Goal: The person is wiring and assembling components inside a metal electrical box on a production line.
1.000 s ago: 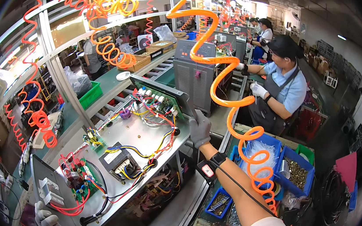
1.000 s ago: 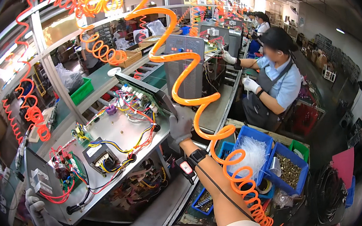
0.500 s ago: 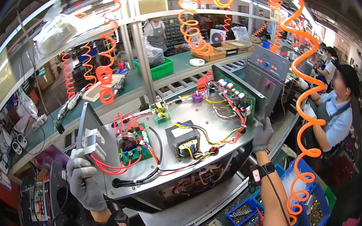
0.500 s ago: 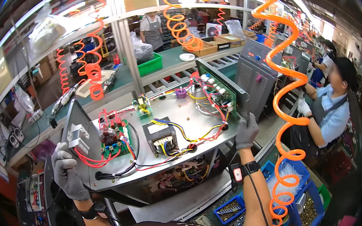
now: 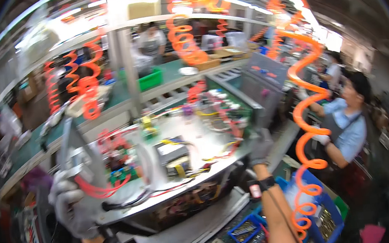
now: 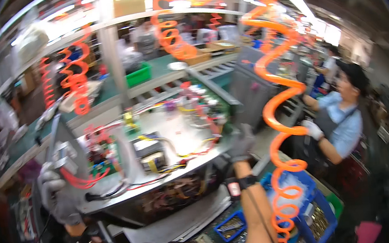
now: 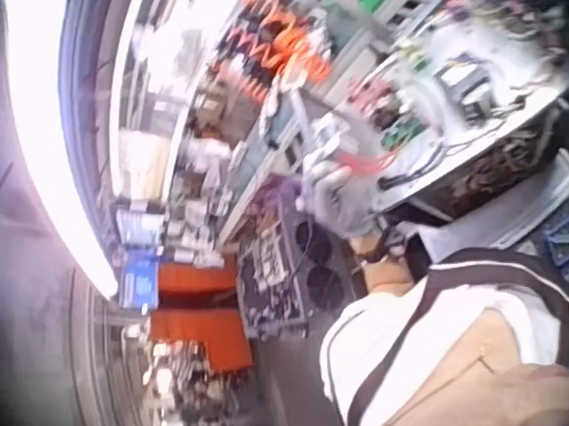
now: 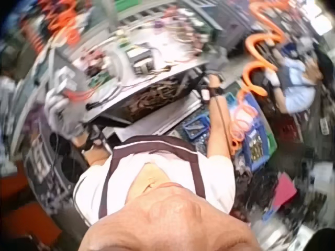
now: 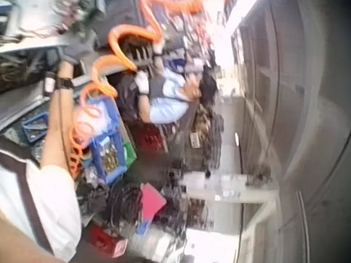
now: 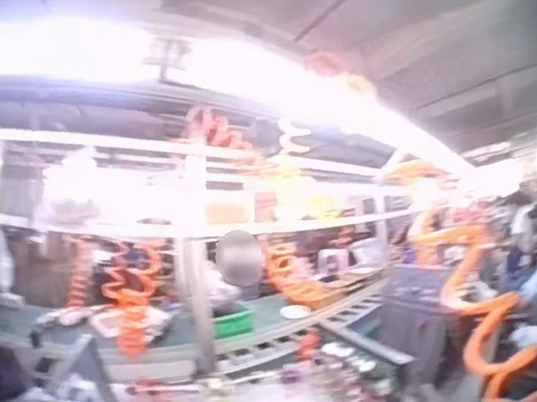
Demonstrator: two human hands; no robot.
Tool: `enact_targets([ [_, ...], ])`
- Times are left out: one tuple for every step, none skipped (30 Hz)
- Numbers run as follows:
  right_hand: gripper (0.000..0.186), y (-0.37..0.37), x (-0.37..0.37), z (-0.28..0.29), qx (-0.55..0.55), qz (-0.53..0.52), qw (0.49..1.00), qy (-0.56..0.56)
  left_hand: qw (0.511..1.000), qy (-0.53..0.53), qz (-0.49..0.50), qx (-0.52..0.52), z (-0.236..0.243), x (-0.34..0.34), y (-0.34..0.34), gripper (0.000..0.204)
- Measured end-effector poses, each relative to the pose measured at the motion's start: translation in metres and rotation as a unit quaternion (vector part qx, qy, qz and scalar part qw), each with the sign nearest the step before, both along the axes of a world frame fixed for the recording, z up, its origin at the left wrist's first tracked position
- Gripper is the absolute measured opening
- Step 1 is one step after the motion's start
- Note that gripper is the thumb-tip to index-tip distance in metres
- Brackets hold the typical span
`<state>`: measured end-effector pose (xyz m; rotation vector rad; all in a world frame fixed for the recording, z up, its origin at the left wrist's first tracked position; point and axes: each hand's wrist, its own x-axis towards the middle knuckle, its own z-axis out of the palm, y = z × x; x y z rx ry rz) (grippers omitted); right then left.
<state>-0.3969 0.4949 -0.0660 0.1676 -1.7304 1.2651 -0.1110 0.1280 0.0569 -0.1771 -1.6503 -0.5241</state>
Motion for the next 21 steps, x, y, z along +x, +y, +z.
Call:
enact_targets([
  [0.014,0.005,-0.016,-0.017,0.038,-0.027,0.998,0.034,0.996,-0.015,-0.09,0.02,0.004,0.0,0.005,0.016],
  [0.015,-0.006,-0.018,-0.018,0.052,-0.043,0.996,0.055,0.994,0.011,-0.102,0.029,0.001,0.001,0.006,0.016],
  [0.015,-0.002,-0.016,-0.016,0.039,-0.035,0.998,0.042,0.996,0.006,-0.093,0.016,-0.007,0.006,-0.005,0.015],
  [0.015,-0.009,-0.014,-0.012,0.05,-0.053,0.995,0.07,0.994,0.011,-0.079,0.077,-0.019,0.008,-0.012,0.013],
  [0.015,-0.013,-0.01,-0.005,0.059,-0.067,0.991,0.098,0.998,-0.013,-0.04,0.048,-0.019,0.012,-0.018,0.011],
  [0.016,-0.013,-0.008,-0.005,0.058,-0.045,0.996,0.058,0.997,-0.048,-0.048,0.024,-0.022,0.023,-0.035,0.008],
  [0.016,-0.006,-0.006,-0.006,0.061,-0.028,0.998,0.017,0.995,-0.083,-0.06,0.003,-0.024,0.022,-0.042,0.006],
  [0.016,0.002,-0.008,-0.007,0.071,-0.023,0.997,0.033,0.994,-0.08,-0.071,-0.002,-0.032,0.017,-0.044,0.006],
  [0.016,0.002,-0.005,-0.003,0.068,-0.029,0.997,0.033,0.995,-0.06,-0.069,0.037,-0.035,0.013,-0.041,0.005],
  [0.016,0.001,-0.001,0.0,0.059,-0.017,0.998,0.032,0.994,-0.039,-0.064,0.076,-0.038,0.011,-0.039,0.006],
  [0.016,0.001,0.005,0.005,0.048,-0.007,0.998,0.03,0.994,-0.039,-0.07,0.071,-0.037,0.011,-0.04,0.006],
  [0.017,-0.002,0.008,0.009,0.011,0.019,0.999,0.025,0.995,-0.056,-0.07,0.051,-0.036,0.013,-0.043,0.007],
  [0.017,-0.003,0.011,0.013,0.006,0.015,1.0,0.025,0.995,-0.073,-0.067,0.03,-0.035,0.014,-0.045,0.01],
  [0.018,-0.004,0.013,0.016,0.014,0.009,1.0,0.017,0.994,-0.067,-0.081,0.032,-0.033,0.014,-0.043,0.012],
  [0.018,-0.005,0.015,0.017,0.021,0.003,1.0,0.008,0.994,-0.067,-0.083,0.028,-0.034,0.014,-0.045,0.012],
  [0.019,-0.005,0.015,0.017,0.023,-0.003,1.0,-0.018,0.993,-0.069,-0.091,0.034,-0.035,0.014,-0.048,0.013],
  [0.019,-0.005,0.015,0.017,0.019,-0.004,1.0,-0.017,0.992,-0.071,-0.098,0.04,-0.036,0.014,-0.049,0.013],
  [0.019,-0.004,0.015,0.017,0.025,-0.009,0.999,-0.019,0.992,-0.07,-0.098,0.036,-0.037,0.013,-0.049,0.013],
  [0.019,-0.005,0.014,0.017,0.032,-0.013,0.999,-0.022,0.991,-0.063,-0.106,0.059,-0.038,0.013,-0.048,0.013],
  [0.019,-0.006,0.014,0.016,0.028,-0.012,0.999,-0.021,0.989,-0.057,-0.114,0.081,-0.039,0.013,-0.047,0.013],
  [0.019,-0.006,0.013,0.015,0.025,-0.01,1.0,-0.013,0.989,-0.056,-0.113,0.078,-0.041,0.013,-0.05,0.013],
])
